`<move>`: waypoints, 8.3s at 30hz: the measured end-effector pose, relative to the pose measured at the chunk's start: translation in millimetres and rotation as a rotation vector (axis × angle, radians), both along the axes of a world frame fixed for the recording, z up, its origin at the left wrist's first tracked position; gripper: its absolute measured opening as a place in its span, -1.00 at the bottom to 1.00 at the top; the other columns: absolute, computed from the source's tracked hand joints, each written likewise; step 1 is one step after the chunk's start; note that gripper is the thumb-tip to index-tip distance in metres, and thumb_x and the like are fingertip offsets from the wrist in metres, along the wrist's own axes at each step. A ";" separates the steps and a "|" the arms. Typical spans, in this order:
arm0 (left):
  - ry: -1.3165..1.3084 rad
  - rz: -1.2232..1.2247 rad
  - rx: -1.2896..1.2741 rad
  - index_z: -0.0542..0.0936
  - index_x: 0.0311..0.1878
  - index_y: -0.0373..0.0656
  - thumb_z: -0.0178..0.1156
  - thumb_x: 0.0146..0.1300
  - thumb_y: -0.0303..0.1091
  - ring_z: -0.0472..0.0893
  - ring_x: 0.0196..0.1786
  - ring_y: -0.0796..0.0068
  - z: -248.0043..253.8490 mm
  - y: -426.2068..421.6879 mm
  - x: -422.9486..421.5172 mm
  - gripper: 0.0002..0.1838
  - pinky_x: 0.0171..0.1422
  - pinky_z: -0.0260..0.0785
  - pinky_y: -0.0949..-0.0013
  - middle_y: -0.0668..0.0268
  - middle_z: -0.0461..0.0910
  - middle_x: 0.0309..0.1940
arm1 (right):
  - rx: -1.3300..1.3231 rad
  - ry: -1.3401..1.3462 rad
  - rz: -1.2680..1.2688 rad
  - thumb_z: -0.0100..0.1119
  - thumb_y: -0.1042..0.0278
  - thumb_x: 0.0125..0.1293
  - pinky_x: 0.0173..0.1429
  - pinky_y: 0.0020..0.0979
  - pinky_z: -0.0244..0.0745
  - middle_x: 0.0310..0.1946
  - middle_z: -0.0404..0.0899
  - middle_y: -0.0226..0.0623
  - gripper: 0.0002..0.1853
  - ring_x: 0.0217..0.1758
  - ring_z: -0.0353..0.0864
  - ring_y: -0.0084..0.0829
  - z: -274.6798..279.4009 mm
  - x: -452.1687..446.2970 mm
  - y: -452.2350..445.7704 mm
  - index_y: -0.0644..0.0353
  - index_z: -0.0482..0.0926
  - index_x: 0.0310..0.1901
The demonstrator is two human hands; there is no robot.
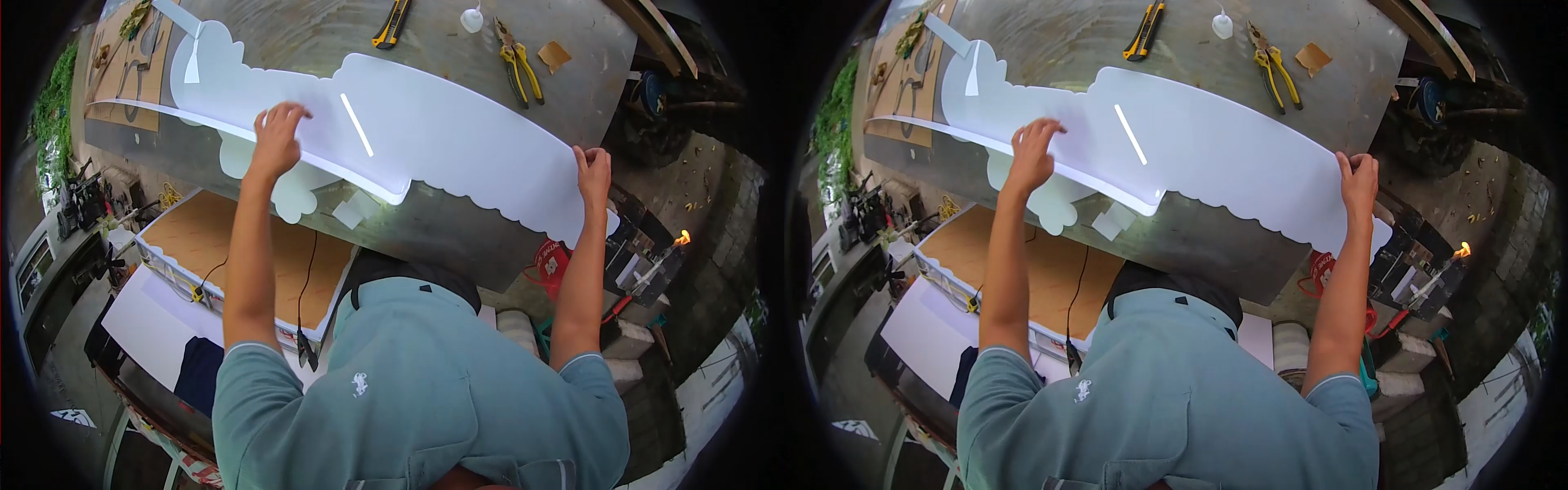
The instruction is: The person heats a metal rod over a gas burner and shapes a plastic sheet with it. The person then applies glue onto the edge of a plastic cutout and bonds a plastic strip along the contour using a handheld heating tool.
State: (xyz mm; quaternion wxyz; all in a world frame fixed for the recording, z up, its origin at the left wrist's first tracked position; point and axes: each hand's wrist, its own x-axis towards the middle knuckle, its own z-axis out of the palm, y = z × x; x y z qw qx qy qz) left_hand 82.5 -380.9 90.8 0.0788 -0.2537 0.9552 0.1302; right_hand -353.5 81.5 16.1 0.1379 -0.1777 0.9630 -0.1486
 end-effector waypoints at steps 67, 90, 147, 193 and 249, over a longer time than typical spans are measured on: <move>0.163 0.052 -0.198 0.59 0.06 0.12 0.62 -0.24 -0.15 0.40 0.39 0.35 -58.5 38.8 106.5 -0.32 0.52 -0.03 -0.21 0.41 0.53 0.07 | -0.104 -0.326 -0.283 0.28 0.13 0.51 -0.54 -0.30 0.36 -0.32 0.57 -0.26 -0.67 -0.53 0.45 -0.45 -30.8 213.8 203.7 0.23 0.49 0.02; 0.095 -0.109 -0.150 0.61 -0.17 -0.03 0.46 0.12 -0.18 0.58 0.02 0.22 -56.5 12.2 127.0 -0.71 0.10 0.42 0.15 0.30 0.60 -0.17 | -0.076 -0.432 -0.441 0.12 0.05 0.59 -0.57 -0.36 0.35 -0.40 0.48 -0.37 -0.68 -0.44 0.44 -0.47 -37.9 214.4 202.8 0.19 0.51 -0.11; 0.222 -0.265 -0.076 0.60 -0.09 -0.07 0.24 0.31 -0.35 0.64 -0.06 0.31 -71.6 63.7 100.6 -0.87 -0.03 0.45 0.21 0.28 0.57 0.00 | -0.208 0.173 0.664 0.35 0.30 0.34 0.01 -0.22 0.34 -0.39 0.58 -0.39 -0.77 -0.28 0.62 -0.35 12.2 418.1 -157.7 0.10 0.70 0.00; 0.210 -0.109 0.009 0.61 -0.06 -0.05 0.35 0.30 -0.29 0.65 -0.01 0.29 -61.7 105.3 86.6 -0.80 -0.04 0.50 0.19 0.33 0.59 -0.05 | -0.148 0.186 0.767 0.37 0.22 0.35 0.18 -0.15 0.29 -0.10 0.64 -0.33 -0.83 0.06 0.59 -0.31 24.3 398.3 -166.3 0.09 0.67 -0.14; 0.178 -0.260 -0.031 0.54 -0.11 -0.16 0.32 0.34 -0.28 0.63 0.01 0.28 -73.4 87.4 68.0 -0.79 0.03 0.56 0.20 0.31 0.56 -0.06 | -0.110 0.026 0.047 0.46 0.22 0.36 0.13 -0.23 0.53 -0.02 0.52 -0.17 -0.65 -0.02 0.56 -0.23 0.6 339.8 -8.7 0.24 0.59 0.02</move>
